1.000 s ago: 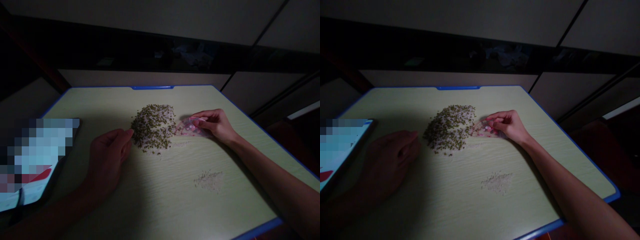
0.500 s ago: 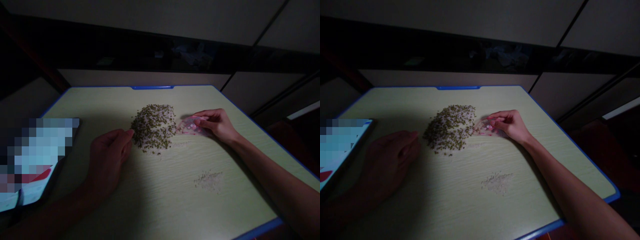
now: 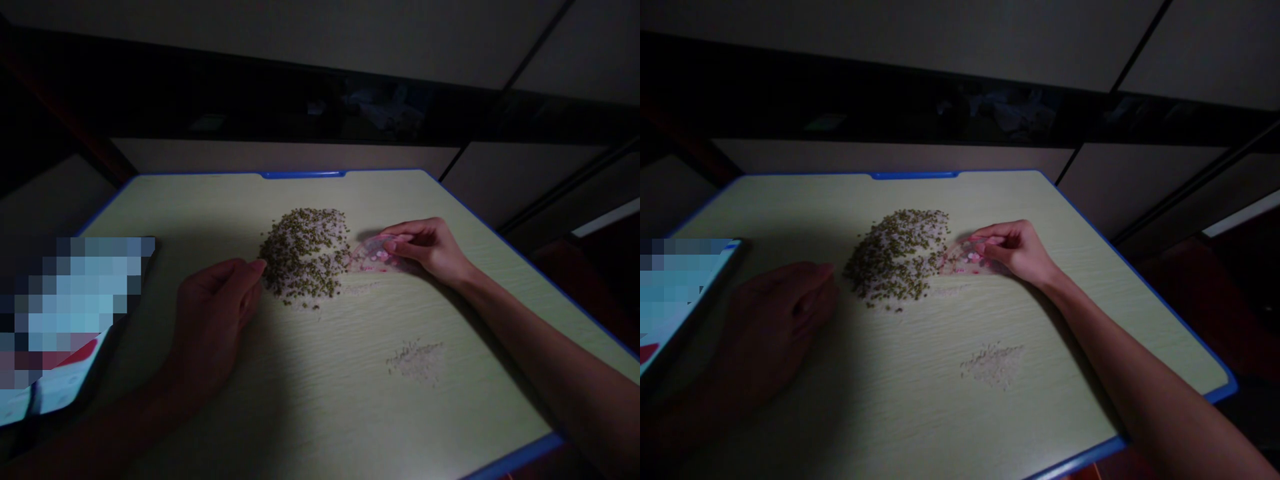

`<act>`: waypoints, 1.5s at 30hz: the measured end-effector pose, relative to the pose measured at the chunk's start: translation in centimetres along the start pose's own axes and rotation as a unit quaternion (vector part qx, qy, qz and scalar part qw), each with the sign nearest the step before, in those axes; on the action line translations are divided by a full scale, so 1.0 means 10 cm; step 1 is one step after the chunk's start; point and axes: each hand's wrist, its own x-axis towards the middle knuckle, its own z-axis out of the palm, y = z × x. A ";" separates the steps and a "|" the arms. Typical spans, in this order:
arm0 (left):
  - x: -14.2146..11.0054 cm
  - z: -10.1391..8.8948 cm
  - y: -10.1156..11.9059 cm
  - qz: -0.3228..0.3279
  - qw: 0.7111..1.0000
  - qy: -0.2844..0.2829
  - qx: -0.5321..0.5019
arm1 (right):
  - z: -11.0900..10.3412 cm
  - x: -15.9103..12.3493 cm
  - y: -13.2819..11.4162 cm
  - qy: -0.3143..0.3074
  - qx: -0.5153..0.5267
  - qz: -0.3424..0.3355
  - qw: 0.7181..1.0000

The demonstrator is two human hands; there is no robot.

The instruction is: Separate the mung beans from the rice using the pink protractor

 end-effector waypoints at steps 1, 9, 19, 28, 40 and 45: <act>0.00 0.00 0.01 0.000 1.000 0.000 0.003 | 0.00 0.00 0.00 -0.004 0.005 0.000 1.000; 0.02 0.00 -0.02 -0.002 1.000 -0.007 -0.005 | 0.03 0.00 -0.01 0.006 0.004 -0.004 1.000; 0.00 0.00 0.00 0.003 1.000 -0.008 -0.006 | 0.07 0.01 -0.01 0.009 0.014 0.008 1.000; -0.01 0.02 0.02 -0.006 1.000 -0.003 0.000 | 0.05 0.01 -0.03 -0.010 0.007 -0.002 1.000; 0.00 0.00 -0.01 -0.003 1.000 -0.021 -0.002 | 0.06 -0.02 -0.02 -0.045 0.024 0.016 0.999; -0.01 0.00 0.00 -0.011 1.000 -0.016 0.004 | 0.07 -0.02 -0.03 -0.027 0.007 0.005 1.000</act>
